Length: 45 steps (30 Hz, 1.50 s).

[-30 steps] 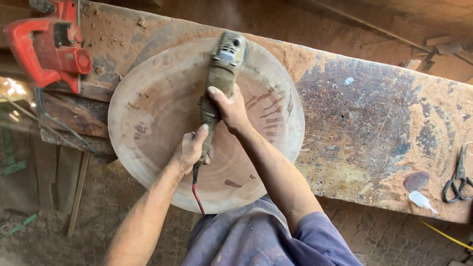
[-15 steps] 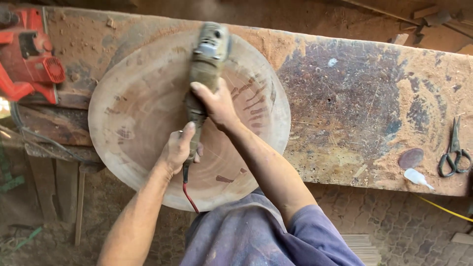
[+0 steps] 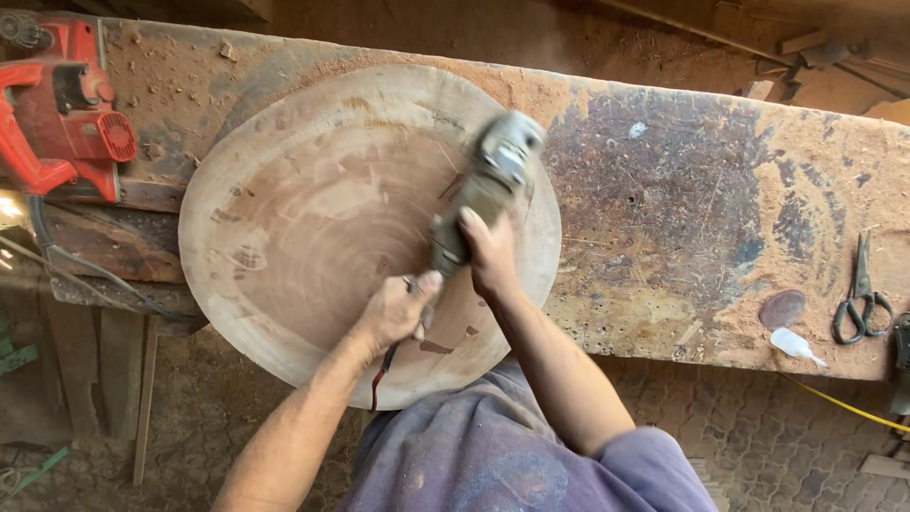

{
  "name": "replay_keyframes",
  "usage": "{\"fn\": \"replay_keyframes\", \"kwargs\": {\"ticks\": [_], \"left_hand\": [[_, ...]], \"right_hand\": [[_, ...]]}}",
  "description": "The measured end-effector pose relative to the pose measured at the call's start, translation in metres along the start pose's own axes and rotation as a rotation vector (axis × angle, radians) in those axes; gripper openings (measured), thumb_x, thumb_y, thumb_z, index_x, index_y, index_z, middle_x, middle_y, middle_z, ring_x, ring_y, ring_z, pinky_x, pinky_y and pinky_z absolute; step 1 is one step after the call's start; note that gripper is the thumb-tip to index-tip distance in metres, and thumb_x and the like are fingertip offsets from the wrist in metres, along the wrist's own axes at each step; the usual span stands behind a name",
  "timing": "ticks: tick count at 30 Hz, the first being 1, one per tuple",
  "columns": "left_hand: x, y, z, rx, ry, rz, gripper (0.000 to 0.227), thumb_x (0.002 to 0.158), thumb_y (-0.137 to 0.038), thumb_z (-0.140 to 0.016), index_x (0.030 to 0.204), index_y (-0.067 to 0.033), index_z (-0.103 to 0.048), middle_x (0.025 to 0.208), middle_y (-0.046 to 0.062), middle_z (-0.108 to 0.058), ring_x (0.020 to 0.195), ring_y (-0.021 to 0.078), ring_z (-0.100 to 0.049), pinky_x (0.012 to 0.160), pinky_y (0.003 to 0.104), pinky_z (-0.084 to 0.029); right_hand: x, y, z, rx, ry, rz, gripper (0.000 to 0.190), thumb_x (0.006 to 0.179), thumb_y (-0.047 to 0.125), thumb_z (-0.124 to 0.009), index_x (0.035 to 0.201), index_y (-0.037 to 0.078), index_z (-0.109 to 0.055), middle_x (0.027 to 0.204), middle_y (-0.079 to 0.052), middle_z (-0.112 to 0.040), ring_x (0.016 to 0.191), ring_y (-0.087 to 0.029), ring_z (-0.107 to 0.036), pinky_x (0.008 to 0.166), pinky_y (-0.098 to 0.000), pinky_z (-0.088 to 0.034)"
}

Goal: Sanding a circular wooden piece and applying wood filler to cracks on a workbench.

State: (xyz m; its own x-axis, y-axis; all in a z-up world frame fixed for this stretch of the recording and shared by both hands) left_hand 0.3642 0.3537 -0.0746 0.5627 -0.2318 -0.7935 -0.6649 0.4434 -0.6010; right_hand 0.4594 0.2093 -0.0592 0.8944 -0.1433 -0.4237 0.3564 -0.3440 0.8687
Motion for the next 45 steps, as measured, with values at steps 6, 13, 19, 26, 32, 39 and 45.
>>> {"fn": "replay_keyframes", "kwargs": {"ticks": [6, 13, 19, 26, 32, 39, 45], "left_hand": [[-0.028, -0.053, 0.053, -0.388, -0.416, -0.012, 0.073, 0.104, -0.053, -0.044, 0.057, -0.0016, -0.066, 0.045, 0.016, -0.061, 0.038, 0.0223, -0.063, 0.041, 0.032, -0.052], [-0.050, -0.003, 0.041, -0.347, -0.405, -0.024, 0.084, 0.106, -0.059, -0.041, 0.061, 0.0043, -0.071, 0.048, 0.022, -0.062, 0.042, 0.0274, -0.065, 0.048, 0.035, -0.055], [-0.050, 0.015, -0.050, -0.227, -0.274, -0.010, 0.075, 0.103, -0.054, -0.047, 0.055, -0.0007, -0.070, 0.043, 0.019, -0.063, 0.038, 0.0254, -0.066, 0.042, 0.035, -0.053], [-0.083, 0.043, -0.135, -0.302, -0.317, 0.071, 0.081, 0.097, -0.067, -0.047, 0.055, -0.0019, -0.073, 0.044, 0.017, -0.065, 0.043, 0.0247, -0.070, 0.052, 0.033, -0.057], [-0.124, 0.131, -0.196, -0.634, -0.370, 0.171, 0.076, 0.103, -0.062, -0.024, 0.090, -0.0010, -0.068, 0.063, 0.012, -0.064, 0.050, 0.0201, -0.054, 0.051, 0.035, -0.047], [-0.194, 0.287, -0.252, -0.706, -0.853, 0.377, 0.053, 0.098, -0.035, -0.049, 0.128, 0.0038, -0.068, 0.136, 0.015, -0.069, 0.126, 0.0260, -0.061, 0.104, 0.033, -0.045], [-0.230, 0.259, -0.226, -1.125, -0.571, -0.219, 0.091, 0.099, -0.074, -0.023, 0.120, 0.0026, -0.066, 0.109, 0.020, -0.073, 0.093, 0.0283, -0.068, 0.079, 0.039, -0.048]], "right_hand": [[0.054, 0.014, -0.095, -0.025, 0.298, 0.057, 0.035, 0.086, 0.034, -0.086, 0.106, 0.009, -0.072, 0.093, -0.007, -0.073, 0.086, -0.015, -0.066, 0.077, -0.0340, -0.059], [0.012, -0.019, -0.081, -0.101, 0.374, -0.132, 0.043, 0.077, 0.043, -0.085, 0.102, 0.010, -0.074, 0.083, -0.011, -0.072, 0.077, -0.020, -0.069, 0.071, -0.0377, -0.057], [-0.041, -0.010, 0.023, -0.045, 0.247, -0.135, 0.053, 0.088, 0.036, -0.080, 0.123, 0.002, -0.057, 0.109, -0.016, -0.067, 0.102, -0.024, -0.061, 0.090, -0.0419, -0.053], [-0.086, -0.023, 0.079, -0.052, 0.432, -0.111, 0.046, 0.090, 0.029, -0.079, 0.124, 0.005, -0.059, 0.110, -0.012, -0.068, 0.103, -0.019, -0.062, 0.088, -0.0386, -0.055], [-0.161, -0.055, 0.095, -0.122, 0.534, -0.262, 0.064, 0.083, 0.033, -0.086, 0.128, 0.001, -0.053, 0.113, -0.018, -0.065, 0.104, -0.027, -0.060, 0.093, -0.0462, -0.054], [-0.248, -0.096, 0.093, -0.263, 0.703, -0.371, 0.053, 0.085, 0.025, -0.072, 0.124, 0.000, -0.046, 0.106, -0.014, -0.060, 0.093, -0.020, -0.062, 0.085, -0.0347, -0.058], [-0.332, -0.086, 0.042, -0.094, 1.101, -0.228, 0.044, 0.089, 0.027, -0.072, 0.120, 0.005, -0.051, 0.105, -0.011, -0.060, 0.089, -0.021, -0.065, 0.083, -0.0383, -0.061]]}}
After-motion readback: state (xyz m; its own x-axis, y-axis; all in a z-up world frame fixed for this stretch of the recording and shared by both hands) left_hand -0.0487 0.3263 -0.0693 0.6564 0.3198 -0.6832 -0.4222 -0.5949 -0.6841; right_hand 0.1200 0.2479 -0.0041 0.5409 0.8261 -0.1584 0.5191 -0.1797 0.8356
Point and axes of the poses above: each hand's wrist, its own x-axis towards the middle knuckle, its own z-axis out of the back of the hand, y = z × x, the point moved 9 cm from there along x, towards the middle knuckle
